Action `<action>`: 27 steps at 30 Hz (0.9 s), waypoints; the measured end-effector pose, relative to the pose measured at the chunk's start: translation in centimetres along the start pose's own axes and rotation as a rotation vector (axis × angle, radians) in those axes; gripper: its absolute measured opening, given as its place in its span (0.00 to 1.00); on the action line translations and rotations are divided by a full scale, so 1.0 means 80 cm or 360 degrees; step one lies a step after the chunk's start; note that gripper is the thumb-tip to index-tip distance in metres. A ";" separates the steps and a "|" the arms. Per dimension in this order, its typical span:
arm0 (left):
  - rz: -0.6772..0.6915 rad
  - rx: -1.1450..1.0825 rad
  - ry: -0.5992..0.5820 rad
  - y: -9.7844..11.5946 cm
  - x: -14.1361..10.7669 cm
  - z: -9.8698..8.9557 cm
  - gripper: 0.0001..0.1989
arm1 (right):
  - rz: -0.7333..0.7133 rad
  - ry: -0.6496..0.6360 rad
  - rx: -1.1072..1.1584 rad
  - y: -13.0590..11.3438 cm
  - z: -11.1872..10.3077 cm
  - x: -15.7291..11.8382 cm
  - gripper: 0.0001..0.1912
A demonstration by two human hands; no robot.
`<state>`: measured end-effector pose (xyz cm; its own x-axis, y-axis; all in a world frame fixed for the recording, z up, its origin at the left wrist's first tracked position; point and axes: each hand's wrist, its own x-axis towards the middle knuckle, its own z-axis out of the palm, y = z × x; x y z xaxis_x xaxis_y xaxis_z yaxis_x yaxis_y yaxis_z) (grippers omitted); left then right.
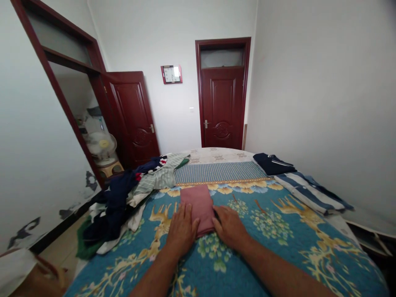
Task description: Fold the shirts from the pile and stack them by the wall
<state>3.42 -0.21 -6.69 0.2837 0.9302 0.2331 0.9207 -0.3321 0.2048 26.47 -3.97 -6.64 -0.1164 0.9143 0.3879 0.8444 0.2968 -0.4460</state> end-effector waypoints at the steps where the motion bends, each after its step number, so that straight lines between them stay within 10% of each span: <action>1: 0.0001 -0.0012 0.0000 0.000 0.001 0.000 0.37 | -0.0026 0.0005 0.0013 0.000 0.001 -0.001 0.28; 18: 0.0095 -0.0148 0.0004 -0.009 0.002 -0.004 0.35 | 0.0334 0.0098 0.0600 -0.043 0.020 0.030 0.34; 27: 0.0298 -0.0166 -0.0188 0.009 -0.009 -0.032 0.58 | 0.0360 0.0092 0.1168 -0.026 0.024 0.039 0.31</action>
<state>3.16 -1.54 -4.27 0.4820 0.8606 0.1646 0.8181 -0.5093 0.2670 23.35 -1.18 -6.07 0.0627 0.9646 0.2562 0.2788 0.2295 -0.9325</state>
